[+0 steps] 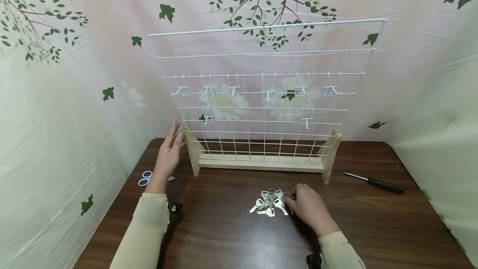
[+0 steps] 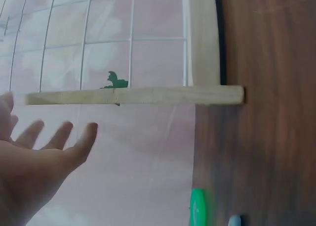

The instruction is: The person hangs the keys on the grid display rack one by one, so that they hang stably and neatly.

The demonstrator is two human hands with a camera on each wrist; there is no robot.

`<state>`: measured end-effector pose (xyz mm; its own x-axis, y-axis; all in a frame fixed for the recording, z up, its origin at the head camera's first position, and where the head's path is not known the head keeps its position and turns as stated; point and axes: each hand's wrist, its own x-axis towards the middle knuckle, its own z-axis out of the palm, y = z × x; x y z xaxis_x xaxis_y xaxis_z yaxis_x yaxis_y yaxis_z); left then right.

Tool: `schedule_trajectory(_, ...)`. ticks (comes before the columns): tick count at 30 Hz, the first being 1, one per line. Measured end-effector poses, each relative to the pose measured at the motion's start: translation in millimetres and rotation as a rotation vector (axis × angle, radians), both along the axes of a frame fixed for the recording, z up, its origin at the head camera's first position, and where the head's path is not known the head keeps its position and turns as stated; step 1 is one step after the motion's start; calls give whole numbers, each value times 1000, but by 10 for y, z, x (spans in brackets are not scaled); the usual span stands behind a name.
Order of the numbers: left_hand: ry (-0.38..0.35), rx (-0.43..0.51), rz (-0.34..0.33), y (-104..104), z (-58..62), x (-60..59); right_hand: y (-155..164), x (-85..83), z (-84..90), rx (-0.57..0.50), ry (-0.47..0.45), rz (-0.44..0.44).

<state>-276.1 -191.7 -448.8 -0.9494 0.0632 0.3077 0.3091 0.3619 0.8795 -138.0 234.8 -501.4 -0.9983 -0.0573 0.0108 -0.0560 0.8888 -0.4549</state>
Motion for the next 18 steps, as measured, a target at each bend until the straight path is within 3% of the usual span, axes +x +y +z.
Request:
schedule_trajectory(7, 36, -11, 95, -52, -32, -47, -85, -144, -6, -64, -122, 6)
schedule_trajectory(12, 86, 29, 117, 52, -102, -86, -15, -113, -67, -89, -166, -2)
schedule_trajectory(18, 133, 63, 145, 49, -83, -95, -18, -186, -73, -105, -200, 30)
